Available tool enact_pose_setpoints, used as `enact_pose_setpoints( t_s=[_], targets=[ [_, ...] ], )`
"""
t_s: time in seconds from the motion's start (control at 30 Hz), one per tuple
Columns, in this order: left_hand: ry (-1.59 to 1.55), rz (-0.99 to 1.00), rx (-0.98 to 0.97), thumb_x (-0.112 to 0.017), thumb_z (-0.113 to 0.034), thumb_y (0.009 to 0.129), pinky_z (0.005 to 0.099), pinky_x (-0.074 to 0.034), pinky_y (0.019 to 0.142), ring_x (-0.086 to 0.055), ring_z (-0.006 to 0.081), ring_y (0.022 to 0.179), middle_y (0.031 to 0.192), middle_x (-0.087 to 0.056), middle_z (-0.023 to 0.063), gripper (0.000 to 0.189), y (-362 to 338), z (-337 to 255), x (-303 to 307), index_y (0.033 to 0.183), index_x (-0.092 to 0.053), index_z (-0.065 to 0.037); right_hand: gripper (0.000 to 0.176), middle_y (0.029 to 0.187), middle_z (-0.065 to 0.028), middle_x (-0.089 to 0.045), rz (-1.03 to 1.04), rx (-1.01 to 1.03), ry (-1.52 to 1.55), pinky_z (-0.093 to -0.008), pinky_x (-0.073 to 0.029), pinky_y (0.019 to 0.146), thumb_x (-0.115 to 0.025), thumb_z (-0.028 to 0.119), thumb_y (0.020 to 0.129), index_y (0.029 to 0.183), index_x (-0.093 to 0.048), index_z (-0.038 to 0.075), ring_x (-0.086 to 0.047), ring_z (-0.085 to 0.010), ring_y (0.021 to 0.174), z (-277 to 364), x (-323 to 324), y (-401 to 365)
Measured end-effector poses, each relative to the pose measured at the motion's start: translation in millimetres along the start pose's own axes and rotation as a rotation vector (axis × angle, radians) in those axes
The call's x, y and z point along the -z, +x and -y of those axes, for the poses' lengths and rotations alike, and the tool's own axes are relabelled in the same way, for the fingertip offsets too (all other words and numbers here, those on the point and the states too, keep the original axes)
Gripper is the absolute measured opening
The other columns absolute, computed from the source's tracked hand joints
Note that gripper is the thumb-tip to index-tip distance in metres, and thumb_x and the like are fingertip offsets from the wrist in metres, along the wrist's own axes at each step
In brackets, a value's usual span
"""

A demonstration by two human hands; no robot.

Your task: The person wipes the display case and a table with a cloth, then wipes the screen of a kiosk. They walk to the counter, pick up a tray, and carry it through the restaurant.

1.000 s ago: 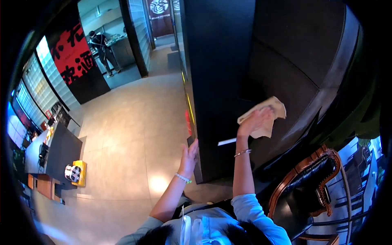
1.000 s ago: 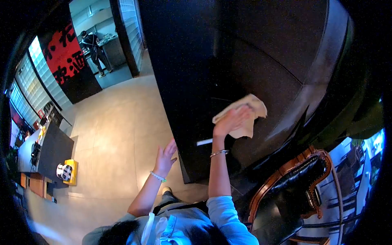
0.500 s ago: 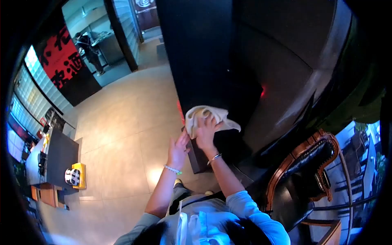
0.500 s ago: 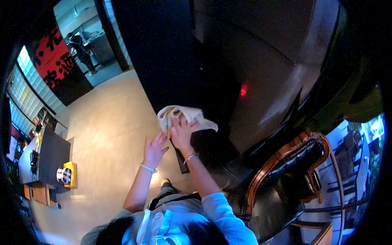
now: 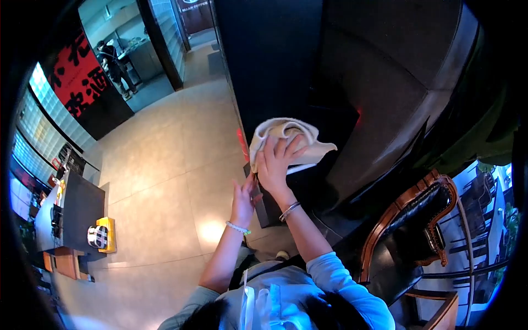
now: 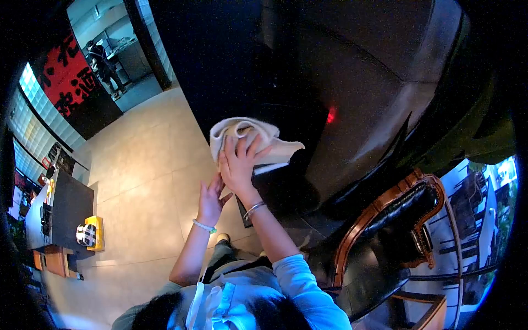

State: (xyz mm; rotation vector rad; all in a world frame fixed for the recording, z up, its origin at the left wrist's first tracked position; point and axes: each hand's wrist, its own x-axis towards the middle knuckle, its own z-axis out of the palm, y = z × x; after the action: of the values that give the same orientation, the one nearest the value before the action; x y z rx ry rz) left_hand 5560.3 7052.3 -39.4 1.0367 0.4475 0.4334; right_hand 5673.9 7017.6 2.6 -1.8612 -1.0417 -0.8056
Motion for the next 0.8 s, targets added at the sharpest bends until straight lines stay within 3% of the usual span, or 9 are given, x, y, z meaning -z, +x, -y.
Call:
enact_pose_setpoints(
  t_s=[0.2, 0.27, 0.33, 0.47, 0.57, 0.67, 0.73, 0.77, 0.8],
  targets=[
    [-0.007, 0.050, -0.006, -0.014, -0.057, 0.081, 0.0387, -0.019, 0.094, -0.016, 0.0177, 0.123, 0.133, -0.021, 0.0013, 0.066, -2, -6, 2, 0.129, -0.020, -0.013, 0.035, 0.117, -0.0201, -0.030, -0.090, 0.176, -0.151, -0.0614, 0.002, 0.088, -0.040, 0.025, 0.078, 0.108, -0.044, 0.006, -0.004, -0.0464, 0.119, 7, 19, 50],
    [0.006, 0.108, -0.016, -0.011, -0.059, 0.080, 0.0440, -0.007, 0.098, -0.008, 0.0172, 0.125, 0.136, -0.013, -0.0032, 0.067, -4, -8, 3, 0.129, -0.020, -0.015, 0.035, 0.120, -0.0191, -0.030, -0.150, 0.275, -0.232, -0.0597, 0.002, 0.090, -0.038, 0.027, 0.080, 0.108, -0.046, 0.008, -0.005, -0.0434, 0.121, 19, 43, 92],
    [-0.007, 0.177, -0.033, -0.011, -0.059, 0.080, 0.0466, -0.003, 0.097, -0.005, 0.0200, 0.126, 0.136, -0.012, -0.0009, 0.066, 0, -4, 13, 0.130, -0.018, -0.015, 0.039, 0.127, -0.0130, -0.029, -0.205, 0.286, -0.206, -0.0622, 0.001, 0.089, -0.041, 0.035, 0.079, 0.115, -0.045, 0.021, -0.009, -0.0379, 0.121, 35, 70, 148],
    [0.052, 0.214, 0.038, -0.012, -0.052, 0.084, 0.0374, -0.003, 0.100, -0.007, 0.0204, 0.125, 0.136, -0.011, 0.0054, 0.063, 0, -19, 14, 0.130, -0.015, -0.009, 0.046, 0.133, -0.0114, -0.019, -0.338, 0.346, -0.318, -0.0611, -0.010, 0.087, -0.037, 0.035, 0.082, 0.125, -0.031, 0.020, -0.009, -0.0376, 0.122, 77, 127, 269],
    [0.264, 0.224, 0.031, -0.010, -0.061, 0.078, 0.0440, -0.004, 0.097, -0.016, 0.0217, 0.123, 0.134, -0.020, 0.0047, 0.071, 4, -27, 22, 0.129, -0.021, -0.012, 0.047, 0.134, -0.0101, -0.016, -0.426, 0.402, -0.302, -0.0585, -0.007, 0.091, -0.031, 0.037, 0.084, 0.127, -0.026, 0.019, -0.009, -0.0361, 0.123, 99, 146, 323],
    [0.291, 0.316, 0.078, -0.017, -0.058, 0.080, 0.0424, -0.009, 0.097, -0.019, 0.0191, 0.122, 0.132, -0.023, 0.0049, 0.067, 6, -43, 31, 0.128, -0.024, -0.011, 0.050, 0.135, -0.0094, -0.012, -0.326, 0.308, -0.565, -0.0586, -0.002, 0.091, -0.037, 0.034, 0.082, 0.127, -0.024, 0.019, -0.005, -0.0376, 0.123, 99, 127, 303],
    [0.233, 0.375, 0.233, -0.026, -0.046, 0.083, 0.0348, -0.013, 0.097, -0.021, 0.0178, 0.121, 0.130, -0.026, 0.0069, 0.058, 17, -52, 37, 0.125, -0.028, -0.006, 0.049, 0.134, -0.0094, -0.015, -0.323, 0.397, -0.364, -0.0601, -0.003, 0.091, -0.044, 0.030, 0.077, 0.124, -0.032, 0.021, -0.009, -0.0402, 0.121, 104, 97, 244],
    [0.208, 0.400, 0.310, -0.030, -0.040, 0.085, 0.0309, -0.015, 0.098, -0.022, 0.0172, 0.121, 0.129, -0.028, 0.0079, 0.053, 22, -57, 41, 0.124, -0.030, -0.004, 0.046, 0.130, -0.0093, -0.023, -0.203, 0.383, -0.428, -0.0603, -0.005, 0.091, -0.048, 0.029, 0.075, 0.119, -0.039, 0.022, -0.014, -0.0404, 0.119, 105, 83, 206],
    [0.235, 0.443, 0.368, -0.034, -0.043, 0.083, 0.0361, -0.018, 0.096, -0.024, 0.0174, 0.119, 0.128, -0.030, 0.0061, 0.053, 16, -72, 44, 0.124, -0.032, -0.010, 0.044, 0.125, -0.0093, -0.031, -0.084, 0.368, -0.486, -0.0605, -0.007, 0.091, -0.052, 0.029, 0.072, 0.115, -0.045, 0.023, -0.020, -0.0406, 0.116, 105, 74, 180]
  ],
)
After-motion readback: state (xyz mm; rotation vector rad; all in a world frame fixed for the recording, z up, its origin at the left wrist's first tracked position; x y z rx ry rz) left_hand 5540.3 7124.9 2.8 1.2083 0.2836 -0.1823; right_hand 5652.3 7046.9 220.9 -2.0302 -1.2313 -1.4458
